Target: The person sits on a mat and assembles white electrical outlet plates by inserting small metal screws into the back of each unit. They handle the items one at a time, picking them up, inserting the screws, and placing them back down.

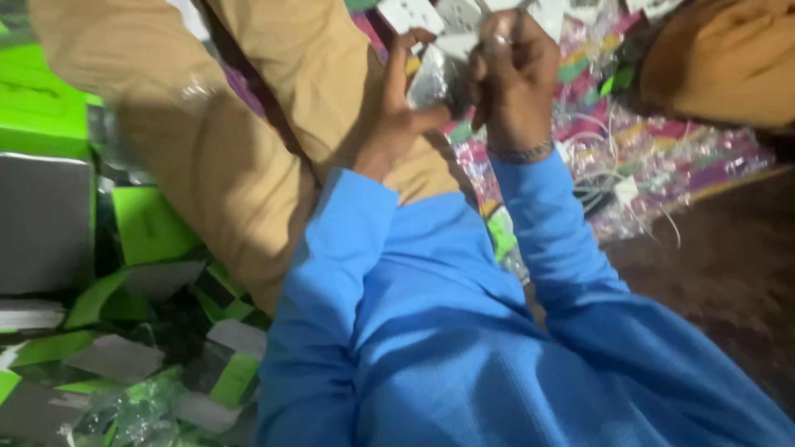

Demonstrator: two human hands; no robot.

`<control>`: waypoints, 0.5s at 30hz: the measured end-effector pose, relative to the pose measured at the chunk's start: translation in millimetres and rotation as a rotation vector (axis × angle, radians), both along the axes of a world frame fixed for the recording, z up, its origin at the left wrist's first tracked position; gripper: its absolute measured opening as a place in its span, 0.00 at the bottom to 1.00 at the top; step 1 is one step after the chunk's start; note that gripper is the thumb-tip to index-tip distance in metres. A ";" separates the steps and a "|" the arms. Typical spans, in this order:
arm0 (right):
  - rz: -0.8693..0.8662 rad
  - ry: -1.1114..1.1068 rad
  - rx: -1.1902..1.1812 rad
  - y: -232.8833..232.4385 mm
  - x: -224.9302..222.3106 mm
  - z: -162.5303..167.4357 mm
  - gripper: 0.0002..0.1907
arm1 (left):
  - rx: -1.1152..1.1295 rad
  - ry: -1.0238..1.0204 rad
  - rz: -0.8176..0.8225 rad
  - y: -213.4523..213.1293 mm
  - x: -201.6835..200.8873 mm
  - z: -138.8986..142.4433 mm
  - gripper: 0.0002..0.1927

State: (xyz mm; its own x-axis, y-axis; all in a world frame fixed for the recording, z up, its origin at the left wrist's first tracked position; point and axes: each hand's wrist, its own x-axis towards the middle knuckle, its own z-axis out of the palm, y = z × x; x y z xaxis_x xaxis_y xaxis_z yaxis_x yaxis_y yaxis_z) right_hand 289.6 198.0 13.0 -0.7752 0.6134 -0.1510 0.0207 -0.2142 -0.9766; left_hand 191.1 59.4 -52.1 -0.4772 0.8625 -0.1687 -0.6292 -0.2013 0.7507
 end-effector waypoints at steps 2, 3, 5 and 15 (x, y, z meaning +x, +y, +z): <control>-0.024 0.109 -0.144 8.3 -1.7 -7.2 0.10 | -0.026 0.125 0.044 -4.7 -3.1 5.5 0.39; -0.043 0.146 -0.227 14.8 -1.7 -10.0 0.10 | -0.015 0.158 0.050 -8.0 -3.7 8.4 0.39; -0.046 0.119 -0.382 28.3 2.4 -13.1 0.10 | -0.036 0.225 0.060 -11.3 -2.3 11.2 0.40; -0.328 -0.060 -0.055 49.1 -36.0 -23.3 0.09 | -0.058 0.365 -0.224 6.2 6.0 -12.9 0.27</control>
State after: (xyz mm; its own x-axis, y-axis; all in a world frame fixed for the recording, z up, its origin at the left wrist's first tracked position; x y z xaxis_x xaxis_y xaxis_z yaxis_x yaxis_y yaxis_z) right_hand 253.6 247.0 -10.3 -0.5266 0.8184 -0.2301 -0.0010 -0.2713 -0.9625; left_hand 197.0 65.6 -65.1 -0.3167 0.9456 -0.0748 -0.3436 -0.0409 0.9382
